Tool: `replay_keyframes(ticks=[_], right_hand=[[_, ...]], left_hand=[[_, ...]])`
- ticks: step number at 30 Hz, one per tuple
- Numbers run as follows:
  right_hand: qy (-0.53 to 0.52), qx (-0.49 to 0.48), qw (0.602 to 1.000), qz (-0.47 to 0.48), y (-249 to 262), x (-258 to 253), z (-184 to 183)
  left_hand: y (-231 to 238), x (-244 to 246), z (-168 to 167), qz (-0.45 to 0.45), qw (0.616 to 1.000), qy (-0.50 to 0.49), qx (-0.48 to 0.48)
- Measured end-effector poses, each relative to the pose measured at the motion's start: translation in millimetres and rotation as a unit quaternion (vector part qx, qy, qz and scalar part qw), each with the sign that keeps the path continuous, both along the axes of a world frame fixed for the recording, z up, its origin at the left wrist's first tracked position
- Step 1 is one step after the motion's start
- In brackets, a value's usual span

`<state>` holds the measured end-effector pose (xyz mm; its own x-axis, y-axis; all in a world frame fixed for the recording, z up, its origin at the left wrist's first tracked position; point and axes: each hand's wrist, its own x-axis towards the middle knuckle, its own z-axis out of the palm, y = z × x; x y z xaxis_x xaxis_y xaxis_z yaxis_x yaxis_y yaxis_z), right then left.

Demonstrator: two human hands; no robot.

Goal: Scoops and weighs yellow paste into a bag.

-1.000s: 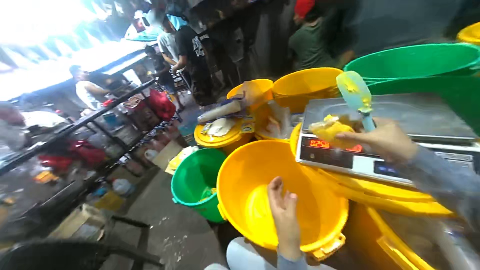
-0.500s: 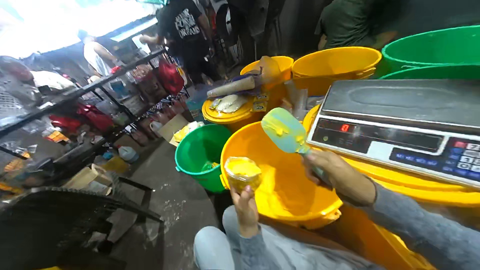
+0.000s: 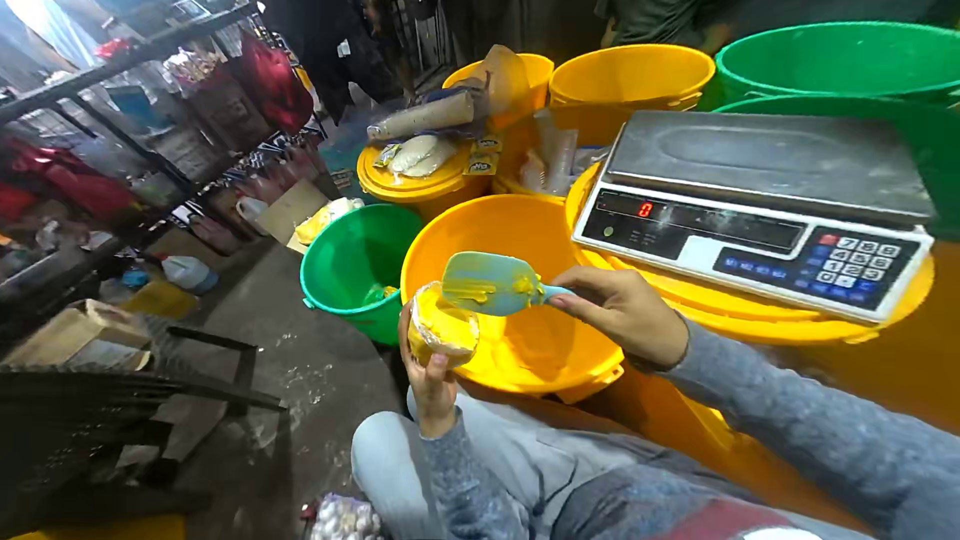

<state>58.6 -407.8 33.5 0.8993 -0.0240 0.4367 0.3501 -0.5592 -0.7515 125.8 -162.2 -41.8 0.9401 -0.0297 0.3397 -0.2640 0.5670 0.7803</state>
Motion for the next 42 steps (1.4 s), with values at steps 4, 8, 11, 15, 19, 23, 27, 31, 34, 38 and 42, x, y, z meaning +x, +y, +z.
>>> replay_keyframes(ticks=[4,8,11,15,19,23,27,31,34,38,42], right_hand=[[-0.034,-0.050,0.998,-0.004,3.4,-0.7,-6.0],[-0.013,-0.015,0.998,0.059,-4.2,2.1,-12.1],[0.032,0.049,0.992,0.115,-7.0,3.6,-18.8],[0.162,0.202,0.949,0.180,-3.3,2.7,-26.7],[0.272,0.314,0.883,0.220,-2.0,1.8,-32.8],[0.256,0.348,0.878,0.205,-12.1,5.3,-25.0],[0.164,0.254,0.951,0.070,-10.7,4.7,-27.3],[-0.003,0.222,0.975,-0.017,25.6,2.5,-41.6],[-0.029,0.296,0.954,-0.045,55.5,1.8,-42.0],[-0.054,0.364,0.922,-0.118,52.7,0.4,-28.0],[-0.093,0.339,0.922,-0.163,12.0,-6.6,-20.6]], left_hand=[[-2.2,-2.6,2.0,0.000,1.000,0.005,0.016],[-3.9,-3.4,4.1,-0.014,1.000,-0.010,0.016],[-4.6,-3.2,9.1,-0.028,0.999,-0.019,0.032],[-2.5,1.0,12.3,-0.062,0.995,-0.048,0.060],[0.3,6.0,11.2,-0.067,0.992,-0.061,0.092],[-0.2,11.4,5.1,-0.047,0.991,-0.032,0.121],[-17.3,4.8,6.9,-0.031,0.996,0.051,0.071],[-58.7,-15.4,26.2,-0.005,0.988,0.152,0.025],[-88.6,-31.1,37.3,-0.048,0.987,0.154,-0.016],[-116.1,-47.7,36.2,-0.107,0.991,0.075,-0.024],[-128.3,-49.4,29.8,-0.182,0.983,0.005,0.020]])
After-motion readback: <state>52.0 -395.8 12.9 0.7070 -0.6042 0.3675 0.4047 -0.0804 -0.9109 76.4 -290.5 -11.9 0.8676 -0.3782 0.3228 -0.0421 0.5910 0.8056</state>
